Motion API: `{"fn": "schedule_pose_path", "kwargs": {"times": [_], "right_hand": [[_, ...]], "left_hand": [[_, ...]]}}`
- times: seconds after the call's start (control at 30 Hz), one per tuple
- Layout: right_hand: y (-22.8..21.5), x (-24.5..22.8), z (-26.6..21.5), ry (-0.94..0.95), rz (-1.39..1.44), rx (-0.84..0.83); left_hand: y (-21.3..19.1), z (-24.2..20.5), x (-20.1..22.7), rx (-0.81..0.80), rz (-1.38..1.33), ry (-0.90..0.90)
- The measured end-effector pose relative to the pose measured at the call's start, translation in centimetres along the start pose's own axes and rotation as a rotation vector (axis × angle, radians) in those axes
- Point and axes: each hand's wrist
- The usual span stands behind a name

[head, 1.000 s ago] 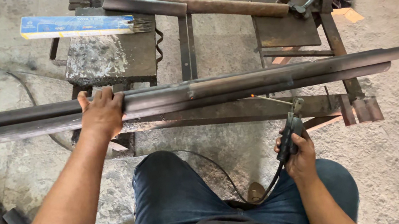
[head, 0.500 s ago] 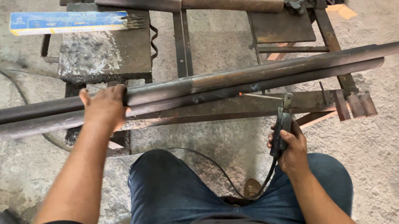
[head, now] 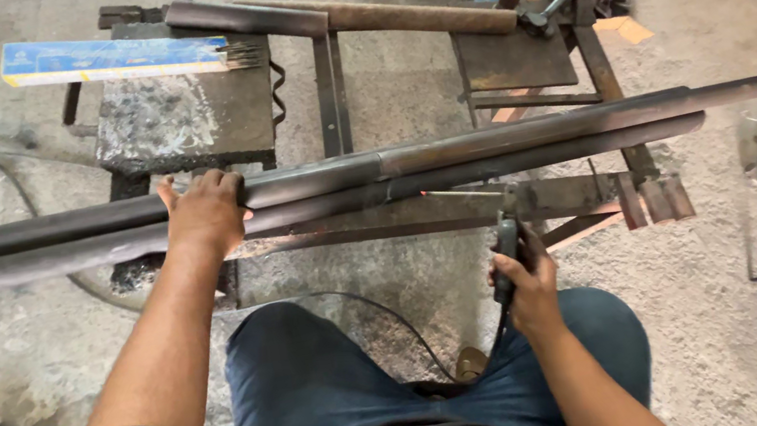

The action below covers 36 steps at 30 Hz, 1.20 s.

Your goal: The person welds metal pipes together using a welding torch. They position the pipes on a metal stand, apply the torch to create welds, and adjust the pipes as needed.

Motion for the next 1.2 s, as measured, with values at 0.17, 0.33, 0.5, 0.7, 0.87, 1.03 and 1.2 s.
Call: {"fn": "schedule_pose_path", "kwargs": {"times": [0.17, 0.33, 0.5, 0.7, 0.87, 1.03, 1.2], "right_hand": [[1.8, -0.6, 0.9, -0.097, -0.037, 0.029], [3.9, -1.6, 2.0, -0.175, -0.138, 0.012], [5.7, -3.3, 3.6, -0.249, -0.464, -0.070], [7.5, -3.9, 3.6, -0.638, -0.903, -0.208], [7.3, -2.6, 3.5, -0.636, -0.836, -0.233], [6.5, -1.8, 3.7, -0.669, -0.795, -0.245], [6.4, -1.3, 4.0, -0.727, -0.782, -0.277]], "left_hand": [[1.5, 1.0, 1.1, 0.011, 0.019, 0.035], [3.6, 0.7, 1.2, 0.139, -0.153, -0.008], [3.7, 0.3, 1.3, 0.099, -0.144, -0.033], [2.1, 0.6, 1.5, -0.001, -0.122, -0.075], [2.0, 1.1, 1.8, -0.042, -0.064, -0.091], [1.6, 1.3, 1.9, -0.102, 0.016, -0.131], [1.0, 1.7, 2.3, -0.096, 0.044, -0.143]]}}
Point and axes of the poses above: each hand's wrist, its own z-axis towards the middle knuckle, its own y-axis out of the palm, x = y × z, and after that the axes turned 7 degrees about -y, right-handed
